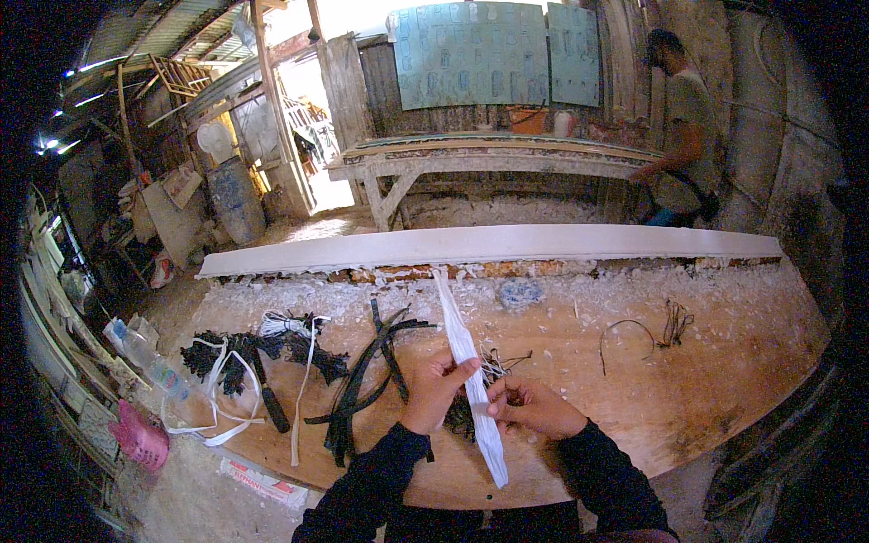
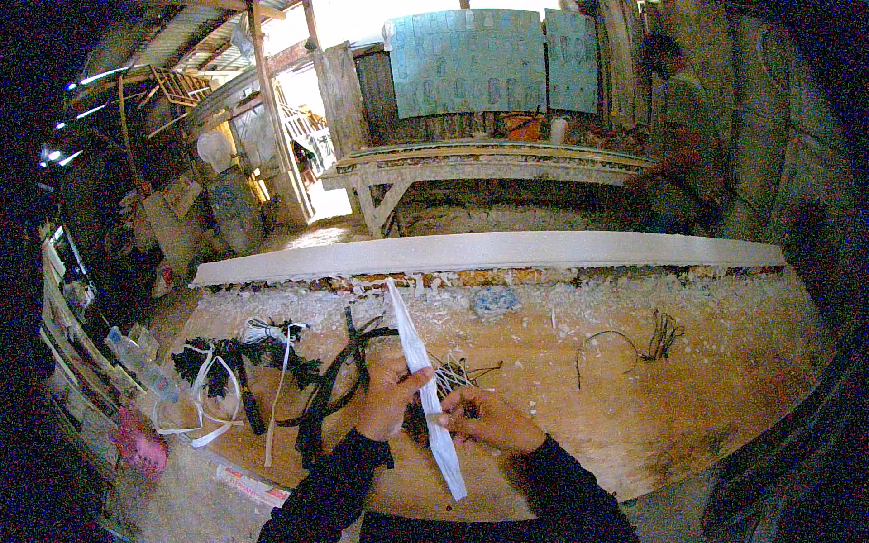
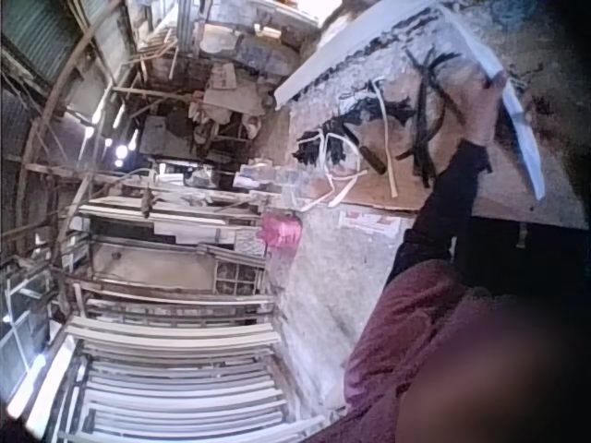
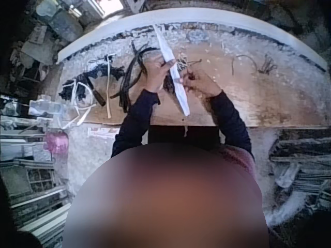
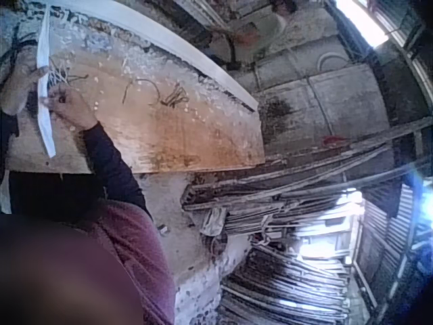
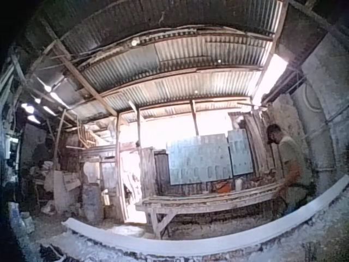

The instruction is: The person repeatedly picks up white and black cable ties from a pile on a wooden table and ties them by hand. A second person works at a separate bench in the background, but the camera wearer focuses on the cable ties throughout the clip.

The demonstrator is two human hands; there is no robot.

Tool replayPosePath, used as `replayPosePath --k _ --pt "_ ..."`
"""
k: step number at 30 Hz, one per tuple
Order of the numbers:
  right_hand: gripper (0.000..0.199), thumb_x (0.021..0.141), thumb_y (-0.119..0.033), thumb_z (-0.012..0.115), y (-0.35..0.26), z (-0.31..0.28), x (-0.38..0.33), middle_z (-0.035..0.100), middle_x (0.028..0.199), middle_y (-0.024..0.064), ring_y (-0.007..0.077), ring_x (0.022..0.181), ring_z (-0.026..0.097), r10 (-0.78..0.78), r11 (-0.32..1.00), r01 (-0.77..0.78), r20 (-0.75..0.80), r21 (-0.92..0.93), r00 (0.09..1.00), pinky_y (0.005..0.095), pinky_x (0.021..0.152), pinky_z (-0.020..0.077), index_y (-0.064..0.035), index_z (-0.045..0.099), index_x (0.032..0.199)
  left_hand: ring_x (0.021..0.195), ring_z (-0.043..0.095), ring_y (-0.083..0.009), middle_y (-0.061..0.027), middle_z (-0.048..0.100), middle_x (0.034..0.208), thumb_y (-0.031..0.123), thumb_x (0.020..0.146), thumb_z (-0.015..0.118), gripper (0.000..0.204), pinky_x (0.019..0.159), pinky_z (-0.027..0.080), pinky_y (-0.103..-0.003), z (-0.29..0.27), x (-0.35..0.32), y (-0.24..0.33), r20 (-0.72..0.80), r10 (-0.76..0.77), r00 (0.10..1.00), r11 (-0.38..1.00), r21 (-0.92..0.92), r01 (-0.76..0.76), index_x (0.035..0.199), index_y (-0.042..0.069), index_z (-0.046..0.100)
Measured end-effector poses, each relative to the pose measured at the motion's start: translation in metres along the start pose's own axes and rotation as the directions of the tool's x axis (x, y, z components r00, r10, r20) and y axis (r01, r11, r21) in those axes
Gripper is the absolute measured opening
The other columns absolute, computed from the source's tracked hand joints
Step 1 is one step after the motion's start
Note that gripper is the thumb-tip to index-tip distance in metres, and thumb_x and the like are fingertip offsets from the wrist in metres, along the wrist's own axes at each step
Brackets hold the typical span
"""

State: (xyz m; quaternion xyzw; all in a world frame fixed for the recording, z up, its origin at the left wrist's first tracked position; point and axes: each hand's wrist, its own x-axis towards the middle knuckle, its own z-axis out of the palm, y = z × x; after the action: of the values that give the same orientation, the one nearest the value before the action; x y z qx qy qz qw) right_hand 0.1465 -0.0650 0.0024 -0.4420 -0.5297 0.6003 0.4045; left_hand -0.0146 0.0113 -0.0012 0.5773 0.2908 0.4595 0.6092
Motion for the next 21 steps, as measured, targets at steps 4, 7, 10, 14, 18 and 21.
replayPosePath --k 4,7,10,14,18,21 --pt "0.017 0.080 -0.021 0.061 -0.002 0.001 0.001 0.059 0.071 0.0020 0.0089 0.057 0.056 -0.019 0.998 0.025 -0.092 0.062 0.996 0.0199 0.050 0.0432 -0.0052 0.056 0.086 0.061 0.052 -0.0057 -0.0015 0.059 0.069 0.014 0.081 0.061 0.012 0.055 0.041 -0.020 0.007 -0.004 -0.005 0.061 -0.009 0.998 0.998 0.059 0.006 0.078 0.002 0.058" --pt "0.015 0.081 -0.018 0.060 -0.002 -0.001 0.003 0.058 0.072 0.0036 0.0103 0.058 0.057 -0.031 0.997 0.038 -0.104 0.068 0.994 0.0215 0.052 0.0454 -0.0037 0.055 0.085 0.061 0.053 -0.0059 -0.0016 0.059 0.069 0.014 0.080 0.061 0.012 0.055 0.041 -0.020 0.009 -0.007 -0.002 0.120 -0.038 0.992 0.998 0.060 0.031 0.076 0.003 0.057" --pt "0.012 0.081 -0.015 0.059 -0.002 -0.002 0.001 0.058 0.071 0.0043 0.0107 0.057 0.056 -0.046 0.995 0.062 -0.184 0.080 0.982 0.0217 0.052 0.0457 -0.0035 0.055 0.082 0.060 0.053 -0.0062 -0.0013 0.059 0.070 0.014 0.081 0.060 0.012 0.055 0.042 -0.020 0.011 -0.008 0.002 0.159 -0.091 0.983 0.996 0.024 0.089 0.077 0.003 0.056" --pt "0.011 0.081 -0.015 0.059 -0.003 -0.003 0.001 0.059 0.069 0.0038 0.0099 0.055 0.055 -0.060 0.975 0.122 -0.312 0.183 0.948 0.0204 0.050 0.0443 -0.0046 0.056 0.083 0.060 0.054 -0.0071 -0.0007 0.058 0.071 0.016 0.082 0.059 0.013 0.054 0.043 -0.020 0.010 -0.010 0.005 0.251 -0.172 0.953 0.984 -0.002 0.178 0.081 0.004 0.055" --pt "0.011 0.081 -0.016 0.059 -0.005 -0.005 0.001 0.059 0.069 0.0026 0.0096 0.054 0.055 -0.068 0.979 0.122 -0.307 0.161 0.949 0.0198 0.049 0.0442 -0.0055 0.055 0.082 0.062 0.054 -0.0073 -0.0004 0.057 0.073 0.018 0.082 0.058 0.013 0.054 0.044 -0.020 0.008 -0.010 0.005 0.203 -0.167 0.965 0.985 0.079 0.154 0.081 0.006 0.055" --pt "0.011 0.082 -0.016 0.059 -0.006 -0.006 0.000 0.059 0.069 0.0021 0.0094 0.054 0.056 -0.059 0.983 0.108 -0.299 0.150 0.952 0.0197 0.049 0.0441 -0.0063 0.055 0.081 0.062 0.053 -0.0067 0.0001 0.057 0.073 0.017 0.082 0.058 0.012 0.053 0.043 -0.020 0.010 -0.010 0.004 0.196 -0.173 0.965 0.984 -0.007 0.178 0.079 0.007 0.054"
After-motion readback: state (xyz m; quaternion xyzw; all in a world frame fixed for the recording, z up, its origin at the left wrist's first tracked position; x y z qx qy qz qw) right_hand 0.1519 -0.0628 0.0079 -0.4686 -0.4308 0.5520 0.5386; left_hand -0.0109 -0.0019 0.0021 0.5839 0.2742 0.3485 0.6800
